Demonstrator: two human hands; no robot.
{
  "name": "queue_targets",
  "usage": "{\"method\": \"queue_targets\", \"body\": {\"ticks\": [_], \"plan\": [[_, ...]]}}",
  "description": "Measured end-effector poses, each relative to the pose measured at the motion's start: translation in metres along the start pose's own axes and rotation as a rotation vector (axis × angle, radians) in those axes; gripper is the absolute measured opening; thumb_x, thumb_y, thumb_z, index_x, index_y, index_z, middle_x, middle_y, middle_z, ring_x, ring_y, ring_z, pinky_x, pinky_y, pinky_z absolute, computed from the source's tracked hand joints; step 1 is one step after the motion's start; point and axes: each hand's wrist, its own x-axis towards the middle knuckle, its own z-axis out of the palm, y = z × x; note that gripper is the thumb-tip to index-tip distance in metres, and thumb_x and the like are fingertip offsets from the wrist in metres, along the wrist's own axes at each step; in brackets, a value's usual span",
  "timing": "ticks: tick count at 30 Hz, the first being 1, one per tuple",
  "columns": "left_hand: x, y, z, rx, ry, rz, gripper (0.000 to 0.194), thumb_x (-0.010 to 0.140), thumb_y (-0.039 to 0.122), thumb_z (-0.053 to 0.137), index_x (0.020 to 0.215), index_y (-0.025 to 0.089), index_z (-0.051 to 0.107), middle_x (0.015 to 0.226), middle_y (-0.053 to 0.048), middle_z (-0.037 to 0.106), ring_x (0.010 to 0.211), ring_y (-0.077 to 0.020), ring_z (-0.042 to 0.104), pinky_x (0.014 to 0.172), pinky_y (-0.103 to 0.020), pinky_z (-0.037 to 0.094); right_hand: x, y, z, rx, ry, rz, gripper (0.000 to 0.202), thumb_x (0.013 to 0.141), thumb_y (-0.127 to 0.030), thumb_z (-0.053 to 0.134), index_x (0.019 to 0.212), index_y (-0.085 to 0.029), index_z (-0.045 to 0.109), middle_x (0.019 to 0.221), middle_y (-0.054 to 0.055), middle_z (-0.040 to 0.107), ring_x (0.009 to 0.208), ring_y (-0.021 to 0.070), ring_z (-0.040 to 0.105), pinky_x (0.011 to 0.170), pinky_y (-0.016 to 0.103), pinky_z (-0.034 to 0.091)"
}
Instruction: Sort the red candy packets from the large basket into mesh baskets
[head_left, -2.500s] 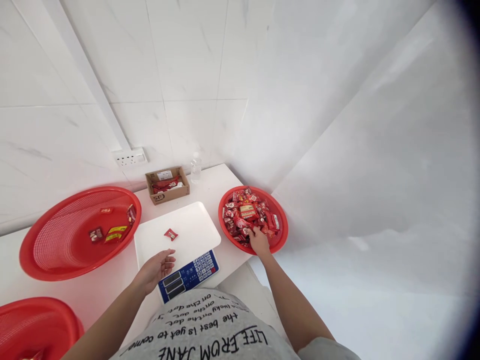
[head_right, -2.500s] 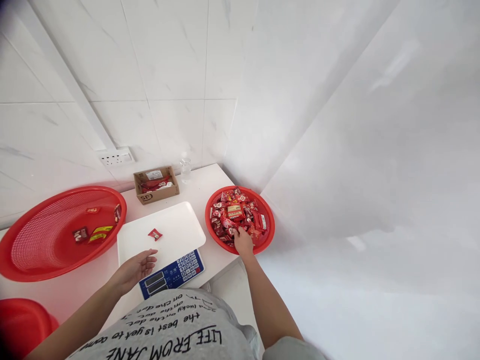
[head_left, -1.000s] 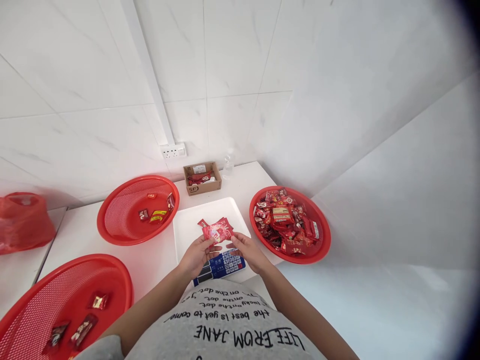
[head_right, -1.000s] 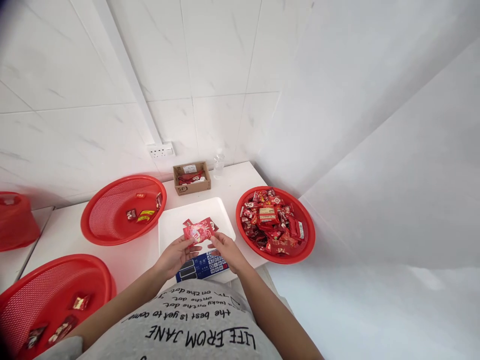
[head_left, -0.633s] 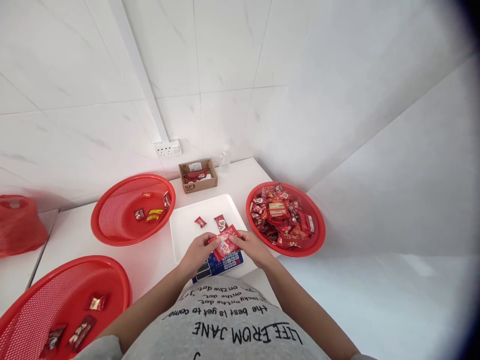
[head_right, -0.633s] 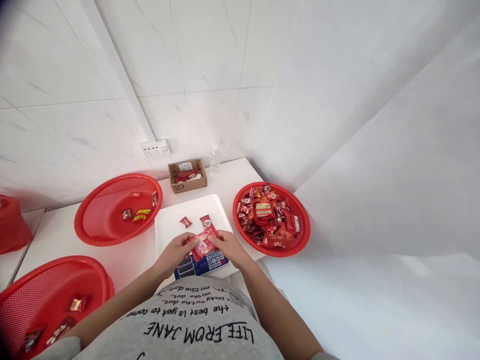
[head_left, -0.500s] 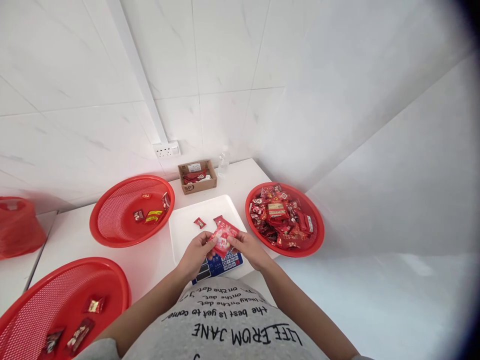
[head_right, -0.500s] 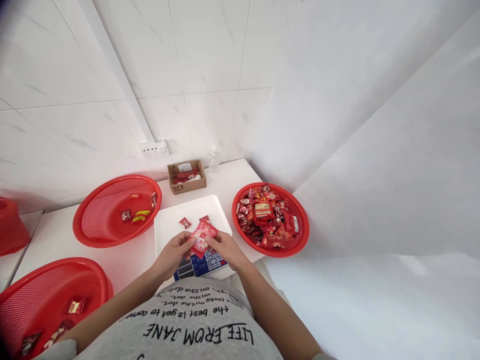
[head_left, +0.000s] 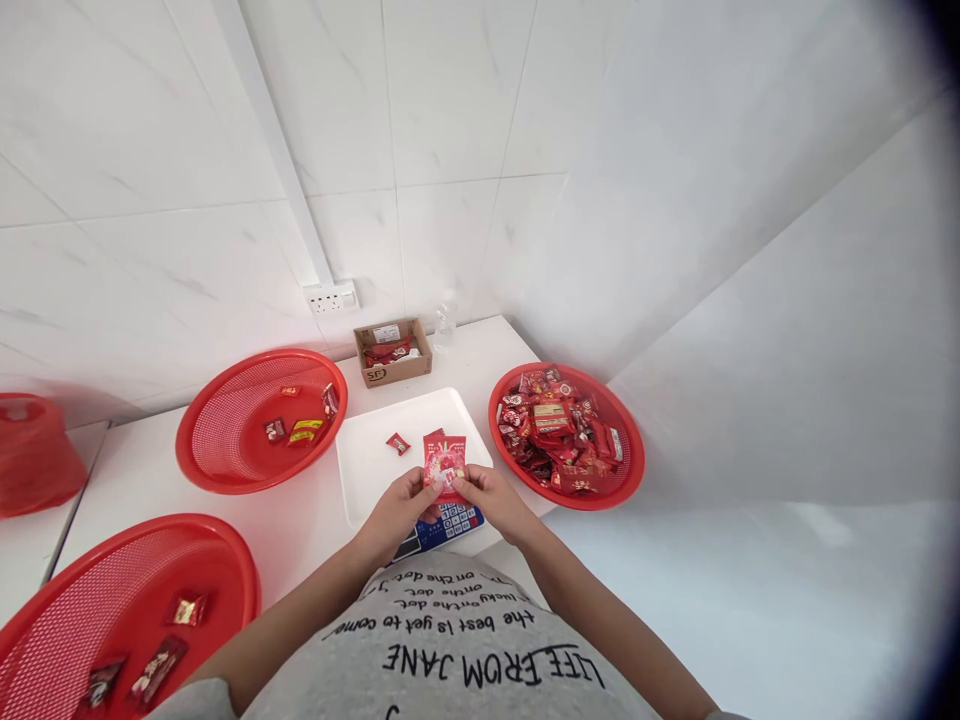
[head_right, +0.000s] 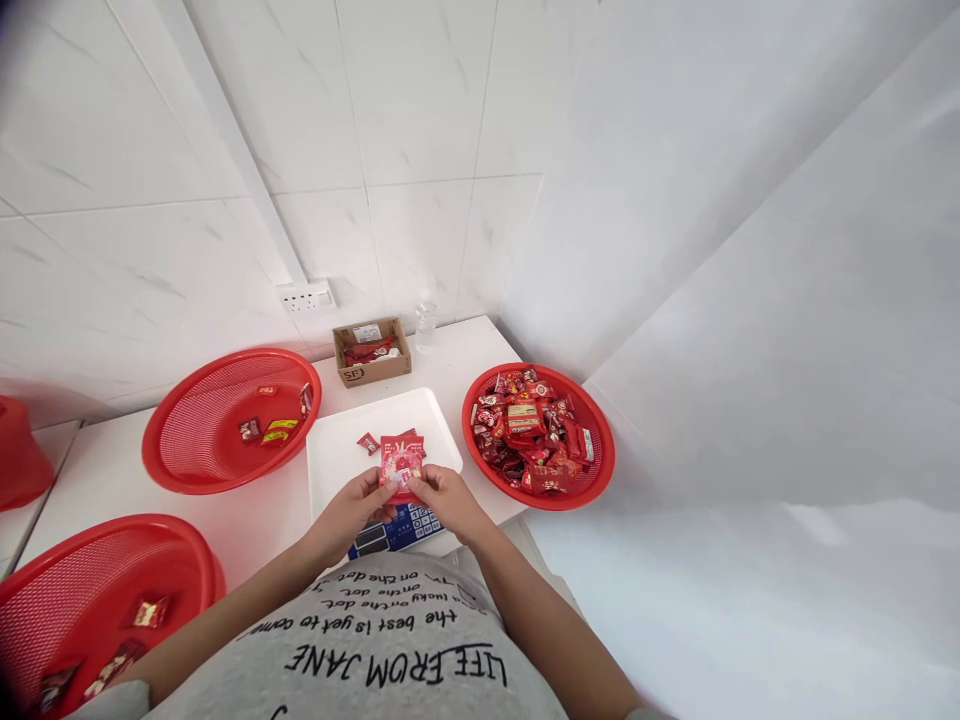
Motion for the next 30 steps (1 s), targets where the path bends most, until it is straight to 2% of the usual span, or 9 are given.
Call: {"method": "queue_targets", "body": {"ticks": [11, 16, 18, 22, 27, 30], "plan": [[-0.002, -0.005, 0.000, 0.090, -0.031, 0.079, 0.033, 0.071, 0.048, 0.062, 0.081, 0.016, 0.061, 0.066, 0.000, 0.058, 0.062, -0.0138, 0.052, 0.061, -0.025, 0.042, -0.003, 0.002, 0.002, -0.014, 0.038, -0.002, 0.042, 0.070, -0.059, 0.057, 0.073, -0.017, 0.056, 0.059, -0.003, 0.049, 0.054, 0.0103, 0.040, 0.054, 0.024, 0.033], [0.001, 0.000, -0.005, 0.030, 0.047, 0.149, 0.027, 0.072, 0.043, 0.062, 0.075, 0.017, 0.058, 0.069, 0.000, 0.060, 0.065, -0.0134, 0.054, 0.064, -0.025, 0.043, -0.009, -0.005, -0.006, -0.099, -0.177, -0.005, 0.036, 0.071, -0.053, 0.060, 0.071, -0.016, 0.060, 0.064, -0.001, 0.054, 0.059, 0.0110, 0.045, 0.059, 0.025, 0.036], [0.003, 0.005, -0.011, -0.009, 0.057, 0.149, 0.022, 0.071, 0.037, 0.063, 0.072, 0.017, 0.056, 0.068, 0.000, 0.060, 0.066, -0.0135, 0.055, 0.066, -0.025, 0.044, -0.010, -0.006, -0.010, -0.102, -0.172, -0.019, 0.035, 0.072, -0.051, 0.061, 0.076, -0.017, 0.061, 0.068, 0.000, 0.057, 0.063, 0.0118, 0.049, 0.060, 0.025, 0.039], [0.004, 0.016, -0.025, 0.018, -0.025, 0.105, 0.016, 0.066, 0.028, 0.065, 0.068, 0.016, 0.055, 0.066, 0.000, 0.059, 0.061, -0.0131, 0.054, 0.061, -0.025, 0.044, -0.008, -0.004, -0.015, -0.067, -0.047, -0.023, 0.036, 0.074, -0.053, 0.057, 0.080, -0.018, 0.059, 0.074, 0.001, 0.059, 0.068, 0.0126, 0.053, 0.063, 0.025, 0.043], [0.004, 0.024, -0.033, 0.127, -0.157, 0.070, 0.013, 0.064, 0.026, 0.066, 0.068, 0.015, 0.060, 0.063, 0.001, 0.058, 0.059, -0.0116, 0.052, 0.058, -0.023, 0.040, -0.006, -0.003, -0.014, -0.040, -0.021, -0.016, 0.039, 0.073, -0.052, 0.060, 0.094, -0.019, 0.055, 0.078, 0.000, 0.058, 0.067, 0.0116, 0.052, 0.059, 0.024, 0.042], [0.004, 0.024, -0.031, 0.144, -0.164, 0.035, 0.016, 0.065, 0.029, 0.067, 0.069, 0.015, 0.059, 0.064, 0.000, 0.058, 0.060, -0.0119, 0.052, 0.058, -0.023, 0.040, -0.007, -0.001, -0.013, -0.028, -0.032, -0.025, 0.033, 0.074, -0.049, 0.060, 0.085, -0.018, 0.056, 0.069, -0.002, 0.055, 0.061, 0.0104, 0.049, 0.056, 0.023, 0.039]]}}
